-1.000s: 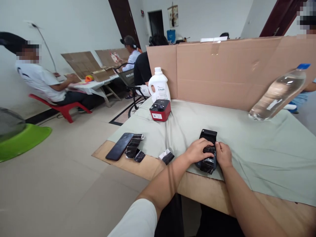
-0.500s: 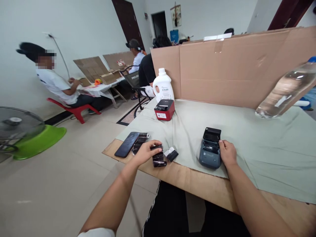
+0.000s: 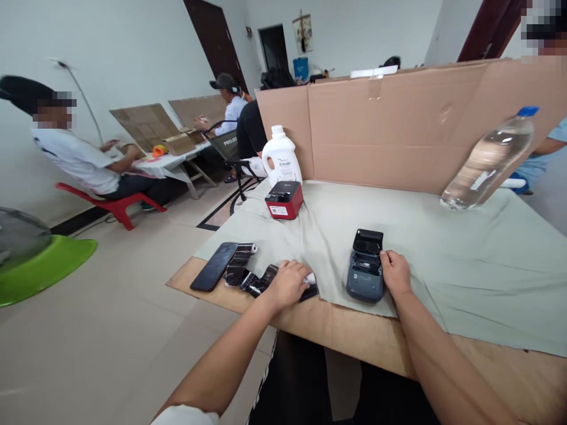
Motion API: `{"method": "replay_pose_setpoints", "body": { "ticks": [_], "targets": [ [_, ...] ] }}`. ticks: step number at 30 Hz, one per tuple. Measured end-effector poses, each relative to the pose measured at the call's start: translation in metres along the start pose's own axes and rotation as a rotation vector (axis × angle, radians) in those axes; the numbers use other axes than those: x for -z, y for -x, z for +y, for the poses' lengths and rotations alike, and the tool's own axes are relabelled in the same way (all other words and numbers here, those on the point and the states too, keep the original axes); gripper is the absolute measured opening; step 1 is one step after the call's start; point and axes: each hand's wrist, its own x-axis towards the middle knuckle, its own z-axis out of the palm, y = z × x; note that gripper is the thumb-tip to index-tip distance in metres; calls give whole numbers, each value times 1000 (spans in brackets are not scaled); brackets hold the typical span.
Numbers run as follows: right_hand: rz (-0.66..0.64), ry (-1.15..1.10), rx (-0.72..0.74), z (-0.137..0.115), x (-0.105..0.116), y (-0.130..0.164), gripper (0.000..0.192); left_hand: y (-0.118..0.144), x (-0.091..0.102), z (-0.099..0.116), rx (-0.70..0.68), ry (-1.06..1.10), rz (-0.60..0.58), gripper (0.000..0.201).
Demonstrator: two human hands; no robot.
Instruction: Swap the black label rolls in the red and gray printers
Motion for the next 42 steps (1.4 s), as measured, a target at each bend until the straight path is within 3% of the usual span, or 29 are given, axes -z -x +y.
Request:
{"method": "replay_pose_setpoints", "body": {
  "ticks": [3, 5, 11, 15, 25, 33, 38, 42],
  "targets": [
    [3, 0, 10, 0, -1, 1, 44, -9, 5, 27, -190, 344, -182, 32],
    [6, -2, 15, 0, -1, 1, 44, -21, 6, 46, -292, 509, -229, 35],
    [1, -10, 6, -1, -1, 2, 44, -81, -20, 82, -350, 363, 31, 26],
    [1, -4, 2, -2, -1, 2, 45, -102, -38, 83, -320, 356, 98, 20],
    [-5, 0, -1, -2, -1, 2, 44, -105, -63, 66, -352, 533, 299, 13],
    [-7, -2, -16, -3, 1, 2, 46, -113, -70, 67, -171, 527, 214, 17],
    [-12, -16, -14, -2, 0, 2, 47, -110, -69, 65, -156, 539, 237, 15],
    [-24, -47, -39, -1, 1, 2, 49, -110, -72, 63, -97, 650, 299, 32]
  ]
}}
